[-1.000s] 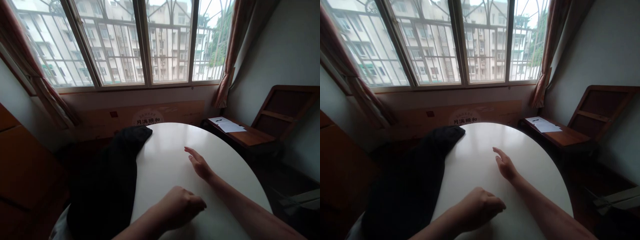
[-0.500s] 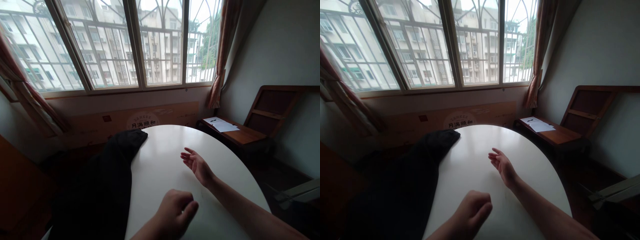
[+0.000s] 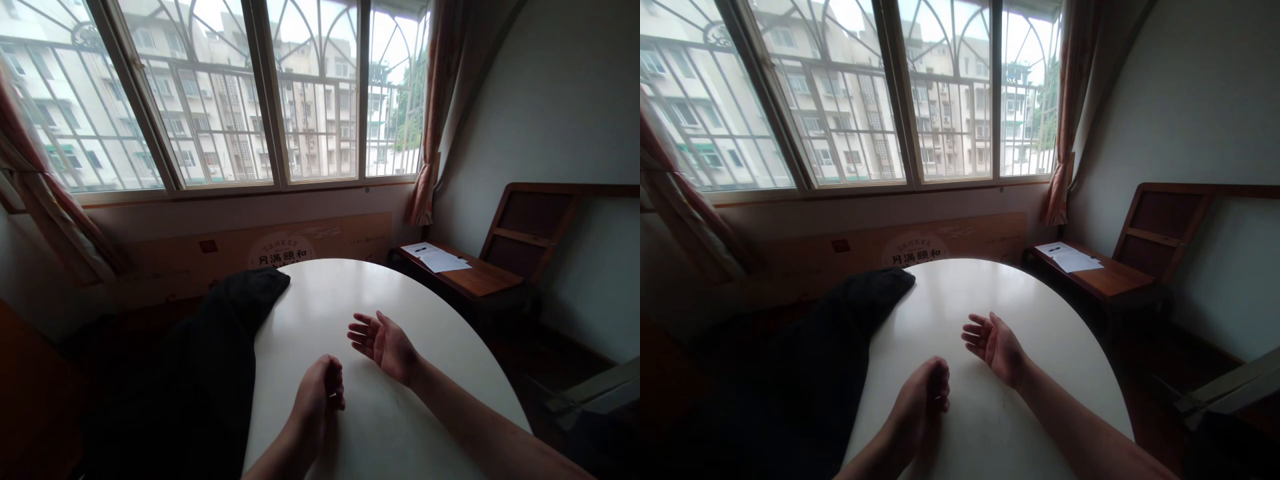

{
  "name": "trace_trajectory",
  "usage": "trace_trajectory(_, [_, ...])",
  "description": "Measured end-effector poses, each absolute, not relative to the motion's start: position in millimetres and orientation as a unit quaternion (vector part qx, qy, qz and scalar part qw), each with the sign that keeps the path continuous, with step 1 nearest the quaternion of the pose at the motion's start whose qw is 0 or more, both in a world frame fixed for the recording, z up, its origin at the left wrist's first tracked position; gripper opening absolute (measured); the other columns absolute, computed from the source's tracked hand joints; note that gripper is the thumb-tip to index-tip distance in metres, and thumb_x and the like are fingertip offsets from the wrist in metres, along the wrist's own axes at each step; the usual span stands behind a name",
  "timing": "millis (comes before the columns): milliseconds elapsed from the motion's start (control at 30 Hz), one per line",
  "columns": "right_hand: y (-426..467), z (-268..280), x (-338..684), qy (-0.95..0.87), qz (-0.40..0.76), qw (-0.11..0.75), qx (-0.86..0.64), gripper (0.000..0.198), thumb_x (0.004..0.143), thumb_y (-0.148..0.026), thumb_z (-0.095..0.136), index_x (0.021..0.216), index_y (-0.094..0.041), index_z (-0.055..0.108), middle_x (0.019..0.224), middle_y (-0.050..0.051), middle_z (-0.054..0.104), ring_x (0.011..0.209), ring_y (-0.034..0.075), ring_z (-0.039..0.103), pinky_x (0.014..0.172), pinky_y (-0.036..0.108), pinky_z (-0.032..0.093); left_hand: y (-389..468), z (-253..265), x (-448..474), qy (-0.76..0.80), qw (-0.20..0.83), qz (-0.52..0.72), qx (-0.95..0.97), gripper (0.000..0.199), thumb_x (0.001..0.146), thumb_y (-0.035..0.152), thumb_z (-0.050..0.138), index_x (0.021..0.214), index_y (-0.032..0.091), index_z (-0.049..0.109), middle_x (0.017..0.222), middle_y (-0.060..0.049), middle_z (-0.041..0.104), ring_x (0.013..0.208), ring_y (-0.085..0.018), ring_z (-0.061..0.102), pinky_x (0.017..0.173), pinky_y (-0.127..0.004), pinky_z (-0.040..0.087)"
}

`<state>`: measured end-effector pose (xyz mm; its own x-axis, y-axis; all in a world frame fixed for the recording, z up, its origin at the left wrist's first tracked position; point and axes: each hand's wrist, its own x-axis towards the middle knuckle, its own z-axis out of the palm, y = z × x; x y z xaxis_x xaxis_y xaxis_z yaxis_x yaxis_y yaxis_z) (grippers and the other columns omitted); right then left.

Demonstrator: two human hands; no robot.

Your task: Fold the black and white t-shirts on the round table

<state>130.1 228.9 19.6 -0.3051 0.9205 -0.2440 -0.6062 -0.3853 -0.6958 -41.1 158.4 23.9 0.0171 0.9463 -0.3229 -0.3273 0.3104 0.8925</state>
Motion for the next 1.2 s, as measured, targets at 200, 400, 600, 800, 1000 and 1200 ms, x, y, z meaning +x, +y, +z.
trace_trajectory(200, [230.4, 19.6, 129.7, -0.229, 0.767, 0.490, -0.344, 0.049, 0.104, -0.048, 0.035, 0.119, -0.013, 0.065, 0.105, 0.011, 0.072, 0.094, 0.021, 0.071, 0.093, 0.036, 0.052, 156.9, 26.3, -39.4, 0.498, 0.636, 0.501, 0.311, 0.020, 0.075, 0.037, 0.060, 0.070, 0.019, 0.051, 0.062, 0.003, 0.046, 0.053, -0.010, 0.039, 0.051, -0.022, 0.035])
trace_trajectory(400, [230.5, 18.9, 128.5, -0.227, 0.766, 0.498, -0.337, 0.048, 0.104, -0.049, 0.036, 0.116, -0.013, 0.065, 0.098, 0.010, 0.071, 0.086, 0.020, 0.071, 0.088, 0.035, 0.053, 158.1, 24.3, -40.3, 0.490, 0.637, 0.511, 0.305, 0.023, 0.074, 0.039, 0.063, 0.070, 0.018, 0.054, 0.061, 0.003, 0.046, 0.052, -0.010, 0.039, 0.051, -0.022, 0.035])
trace_trajectory(600, [231.7, 16.3, 124.0, -0.240, 0.762, 0.503, -0.330, 0.046, 0.104, -0.048, 0.037, 0.114, -0.013, 0.064, 0.090, 0.009, 0.071, 0.077, 0.018, 0.070, 0.081, 0.033, 0.054, 164.4, 10.0, -40.5, 0.471, 0.648, 0.523, 0.291, 0.028, 0.070, 0.042, 0.069, 0.072, 0.020, 0.052, 0.062, 0.005, 0.045, 0.051, -0.008, 0.039, 0.048, -0.021, 0.032])
trace_trajectory(800, [234.5, 12.9, 123.1, -0.234, 0.760, 0.518, -0.316, 0.044, 0.103, -0.048, 0.038, 0.112, -0.013, 0.063, 0.083, 0.007, 0.069, 0.072, 0.018, 0.069, 0.079, 0.033, 0.054, 169.9, 6.1, -42.3, 0.469, 0.667, 0.508, 0.279, 0.035, 0.063, 0.042, 0.075, 0.072, 0.021, 0.049, 0.061, 0.006, 0.044, 0.048, -0.006, 0.036, 0.045, -0.020, 0.025])
trace_trajectory(1000, [232.0, 15.8, 122.2, -0.244, 0.752, 0.518, -0.327, 0.044, 0.103, -0.048, 0.038, 0.113, -0.013, 0.063, 0.081, 0.005, 0.066, 0.071, 0.017, 0.067, 0.074, 0.033, 0.055, 172.9, 5.1, -46.3, 0.459, 0.684, 0.497, 0.274, 0.038, 0.060, 0.042, 0.078, 0.071, 0.020, 0.049, 0.058, 0.007, 0.042, 0.047, -0.006, 0.036, 0.046, -0.020, 0.026])
trace_trajectory(1200, [233.7, 12.1, 121.2, -0.306, 0.713, 0.519, -0.358, 0.046, 0.102, -0.051, 0.040, 0.114, -0.013, 0.062, 0.081, 0.005, 0.064, 0.069, 0.015, 0.064, 0.068, 0.030, 0.053, 176.4, 3.5, -48.5, 0.455, 0.697, 0.496, 0.248, 0.038, 0.060, 0.041, 0.079, 0.072, 0.020, 0.050, 0.058, 0.008, 0.043, 0.046, -0.005, 0.036, 0.047, -0.019, 0.022])
